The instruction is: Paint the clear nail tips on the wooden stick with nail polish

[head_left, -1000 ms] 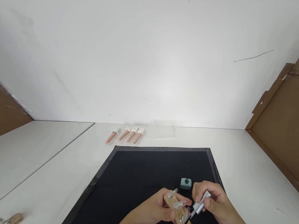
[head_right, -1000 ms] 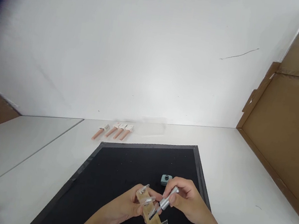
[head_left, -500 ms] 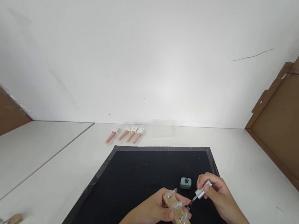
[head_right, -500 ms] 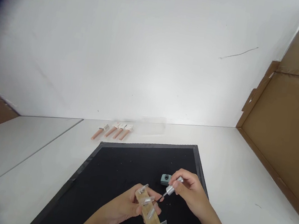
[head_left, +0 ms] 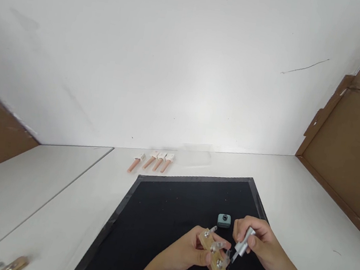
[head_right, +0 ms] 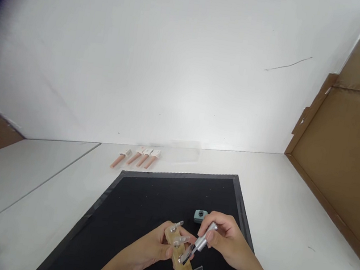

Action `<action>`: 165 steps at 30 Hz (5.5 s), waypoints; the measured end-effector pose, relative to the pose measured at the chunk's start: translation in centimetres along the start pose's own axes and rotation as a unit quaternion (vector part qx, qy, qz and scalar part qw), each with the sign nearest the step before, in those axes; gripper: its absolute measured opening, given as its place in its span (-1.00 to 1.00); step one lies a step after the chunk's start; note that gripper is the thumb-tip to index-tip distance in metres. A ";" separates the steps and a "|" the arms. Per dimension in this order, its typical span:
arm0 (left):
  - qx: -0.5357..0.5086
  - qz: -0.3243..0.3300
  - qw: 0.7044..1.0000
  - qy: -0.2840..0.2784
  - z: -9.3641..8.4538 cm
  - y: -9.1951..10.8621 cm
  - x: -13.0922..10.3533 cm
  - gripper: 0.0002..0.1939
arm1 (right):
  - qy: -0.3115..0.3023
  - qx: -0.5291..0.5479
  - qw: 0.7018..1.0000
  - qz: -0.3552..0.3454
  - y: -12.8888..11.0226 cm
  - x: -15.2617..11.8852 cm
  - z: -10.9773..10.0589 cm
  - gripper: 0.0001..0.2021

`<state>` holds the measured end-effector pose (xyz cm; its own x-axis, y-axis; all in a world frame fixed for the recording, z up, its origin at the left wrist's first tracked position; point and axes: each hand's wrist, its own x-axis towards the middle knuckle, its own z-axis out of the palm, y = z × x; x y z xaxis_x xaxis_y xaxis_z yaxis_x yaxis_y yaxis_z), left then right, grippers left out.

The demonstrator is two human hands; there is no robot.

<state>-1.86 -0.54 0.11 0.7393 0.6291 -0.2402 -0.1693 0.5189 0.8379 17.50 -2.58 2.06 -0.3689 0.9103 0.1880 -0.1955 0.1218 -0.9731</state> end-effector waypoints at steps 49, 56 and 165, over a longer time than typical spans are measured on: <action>0.001 0.000 1.000 -0.021 0.0 -0.1 -0.3 -0.49 | 0.050 0.004 0.998 0.036 -0.3 0.1 0.0 -0.52; 0.005 -0.002 1.000 -0.018 0.1 -0.2 -0.2 -0.46 | 0.027 -0.003 0.999 0.039 0.1 0.1 0.0 -0.57; -0.032 0.081 0.996 0.013 -0.2 -0.1 0.5 -0.50 | 0.066 -0.239 0.965 -0.086 -1.8 1.6 1.6 -0.68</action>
<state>-1.60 -0.14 -0.25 0.6823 0.7217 -0.1170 -0.3269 0.4443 0.8341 15.79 -1.94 4.38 -0.2427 0.8988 0.3651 0.2091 0.4160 -0.8850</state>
